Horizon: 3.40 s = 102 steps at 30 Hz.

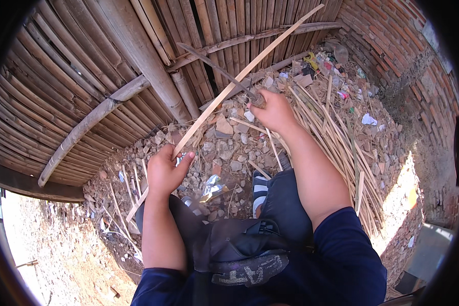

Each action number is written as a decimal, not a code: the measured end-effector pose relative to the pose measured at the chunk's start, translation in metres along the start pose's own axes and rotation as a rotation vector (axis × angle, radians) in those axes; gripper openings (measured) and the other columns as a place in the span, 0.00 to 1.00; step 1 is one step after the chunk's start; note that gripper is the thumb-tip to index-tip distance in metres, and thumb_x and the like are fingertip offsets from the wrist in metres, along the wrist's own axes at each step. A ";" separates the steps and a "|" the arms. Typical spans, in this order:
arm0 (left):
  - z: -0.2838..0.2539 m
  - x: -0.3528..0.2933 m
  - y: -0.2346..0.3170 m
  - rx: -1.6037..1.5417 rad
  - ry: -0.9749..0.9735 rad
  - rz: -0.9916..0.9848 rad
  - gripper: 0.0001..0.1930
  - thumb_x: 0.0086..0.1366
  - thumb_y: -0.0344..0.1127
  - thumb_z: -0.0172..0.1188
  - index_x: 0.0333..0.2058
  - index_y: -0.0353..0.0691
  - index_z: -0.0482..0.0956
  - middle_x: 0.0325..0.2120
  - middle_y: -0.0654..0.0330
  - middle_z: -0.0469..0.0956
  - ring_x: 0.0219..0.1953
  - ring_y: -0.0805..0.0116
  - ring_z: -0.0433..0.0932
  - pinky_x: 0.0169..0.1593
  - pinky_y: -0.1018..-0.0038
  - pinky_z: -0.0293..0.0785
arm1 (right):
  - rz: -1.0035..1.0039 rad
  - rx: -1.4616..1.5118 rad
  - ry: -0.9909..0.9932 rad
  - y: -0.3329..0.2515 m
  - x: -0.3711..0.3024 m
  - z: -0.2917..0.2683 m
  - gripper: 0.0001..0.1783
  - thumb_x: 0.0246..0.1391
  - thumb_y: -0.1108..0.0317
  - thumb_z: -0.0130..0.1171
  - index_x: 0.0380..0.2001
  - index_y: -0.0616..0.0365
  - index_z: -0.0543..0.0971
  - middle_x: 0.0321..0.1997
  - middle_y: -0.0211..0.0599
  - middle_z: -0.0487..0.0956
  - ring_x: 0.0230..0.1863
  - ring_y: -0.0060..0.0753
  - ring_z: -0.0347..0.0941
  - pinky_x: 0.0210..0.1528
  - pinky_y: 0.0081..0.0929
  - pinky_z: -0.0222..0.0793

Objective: The person shaves a thin bamboo strip using a machete while sitting on the ground, removing outer layers to thin the material.

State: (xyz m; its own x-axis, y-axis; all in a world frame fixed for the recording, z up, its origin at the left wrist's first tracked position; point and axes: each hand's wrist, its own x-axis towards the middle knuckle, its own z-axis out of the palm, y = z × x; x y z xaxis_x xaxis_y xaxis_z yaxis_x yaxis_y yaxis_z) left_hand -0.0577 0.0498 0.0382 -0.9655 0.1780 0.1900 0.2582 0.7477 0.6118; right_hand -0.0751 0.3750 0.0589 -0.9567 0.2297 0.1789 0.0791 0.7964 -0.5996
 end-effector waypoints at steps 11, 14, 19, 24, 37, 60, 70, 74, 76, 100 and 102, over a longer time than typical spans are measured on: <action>-0.002 0.001 -0.011 -0.126 -0.083 -0.071 0.23 0.56 0.49 0.77 0.26 0.36 0.77 0.12 0.59 0.71 0.16 0.66 0.71 0.24 0.68 0.67 | -0.063 0.038 0.002 0.010 0.006 0.006 0.20 0.49 0.56 0.70 0.44 0.52 0.84 0.35 0.52 0.84 0.42 0.57 0.81 0.45 0.48 0.76; -0.002 0.002 -0.009 -0.153 -0.119 -0.079 0.22 0.56 0.48 0.77 0.26 0.37 0.76 0.12 0.61 0.69 0.16 0.71 0.67 0.23 0.71 0.64 | -0.089 0.080 0.085 0.011 0.003 0.008 0.17 0.52 0.58 0.71 0.42 0.55 0.84 0.33 0.52 0.83 0.38 0.56 0.82 0.40 0.44 0.75; 0.002 -0.002 -0.011 -0.154 -0.138 -0.043 0.22 0.55 0.47 0.78 0.26 0.37 0.75 0.13 0.64 0.68 0.17 0.74 0.65 0.22 0.72 0.62 | -0.404 -0.006 -0.012 -0.010 -0.009 0.019 0.16 0.51 0.59 0.70 0.34 0.59 0.80 0.30 0.50 0.81 0.36 0.59 0.79 0.39 0.49 0.73; -0.007 -0.001 -0.011 -0.179 -0.149 -0.035 0.23 0.55 0.46 0.78 0.25 0.37 0.74 0.13 0.65 0.67 0.17 0.75 0.63 0.22 0.73 0.61 | -0.278 0.032 -0.044 0.000 -0.001 0.014 0.17 0.50 0.58 0.70 0.40 0.55 0.83 0.33 0.50 0.83 0.38 0.58 0.80 0.42 0.47 0.75; -0.009 -0.002 -0.015 -0.209 -0.175 -0.063 0.23 0.55 0.47 0.79 0.25 0.37 0.73 0.15 0.66 0.69 0.19 0.76 0.65 0.23 0.73 0.63 | -0.347 -0.125 -0.099 -0.020 -0.008 0.011 0.19 0.51 0.56 0.71 0.43 0.55 0.83 0.36 0.49 0.84 0.41 0.55 0.81 0.43 0.42 0.75; -0.012 0.002 -0.015 -0.206 -0.181 -0.094 0.22 0.54 0.46 0.79 0.26 0.38 0.75 0.14 0.65 0.69 0.18 0.76 0.66 0.22 0.73 0.63 | -0.047 0.176 0.143 0.016 0.008 0.009 0.21 0.50 0.57 0.71 0.45 0.54 0.84 0.38 0.51 0.85 0.42 0.57 0.81 0.45 0.45 0.76; 0.000 -0.002 -0.013 -0.144 -0.173 -0.061 0.22 0.54 0.48 0.78 0.27 0.37 0.76 0.14 0.63 0.70 0.17 0.72 0.67 0.24 0.72 0.64 | -0.427 -0.141 -0.129 -0.022 -0.010 0.030 0.15 0.45 0.60 0.69 0.34 0.55 0.79 0.31 0.47 0.82 0.39 0.57 0.80 0.41 0.53 0.75; -0.005 0.000 -0.012 -0.141 -0.178 -0.065 0.22 0.54 0.48 0.78 0.28 0.37 0.76 0.14 0.63 0.69 0.18 0.72 0.67 0.24 0.72 0.65 | -0.243 0.002 -0.071 -0.003 0.001 0.022 0.16 0.46 0.60 0.69 0.39 0.52 0.83 0.32 0.49 0.83 0.40 0.57 0.81 0.42 0.51 0.75; -0.005 0.000 -0.016 -0.162 -0.160 -0.081 0.23 0.54 0.48 0.78 0.28 0.37 0.76 0.13 0.63 0.69 0.17 0.72 0.67 0.24 0.72 0.64 | -0.102 0.037 -0.071 -0.001 0.002 0.009 0.18 0.49 0.58 0.70 0.43 0.50 0.85 0.34 0.50 0.84 0.41 0.57 0.81 0.44 0.48 0.76; -0.012 -0.001 -0.006 -0.147 -0.140 -0.059 0.23 0.53 0.48 0.79 0.25 0.38 0.74 0.13 0.65 0.67 0.17 0.75 0.65 0.22 0.73 0.61 | -0.188 0.066 -0.025 -0.013 -0.010 0.026 0.17 0.50 0.58 0.70 0.39 0.55 0.82 0.33 0.50 0.83 0.39 0.57 0.81 0.41 0.47 0.75; -0.004 -0.001 -0.015 -0.153 -0.150 -0.056 0.23 0.53 0.49 0.79 0.26 0.38 0.75 0.13 0.65 0.68 0.16 0.74 0.65 0.22 0.73 0.62 | -0.241 0.008 -0.075 -0.020 -0.011 0.031 0.17 0.48 0.58 0.70 0.41 0.53 0.82 0.35 0.50 0.83 0.40 0.58 0.80 0.42 0.49 0.76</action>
State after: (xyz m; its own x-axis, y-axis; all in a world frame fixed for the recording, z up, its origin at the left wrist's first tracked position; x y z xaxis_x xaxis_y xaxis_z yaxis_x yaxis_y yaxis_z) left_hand -0.0600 0.0359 0.0321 -0.9696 0.2409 0.0432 0.1953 0.6553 0.7297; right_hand -0.0752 0.3392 0.0445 -0.9657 -0.0087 0.2597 -0.1560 0.8187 -0.5527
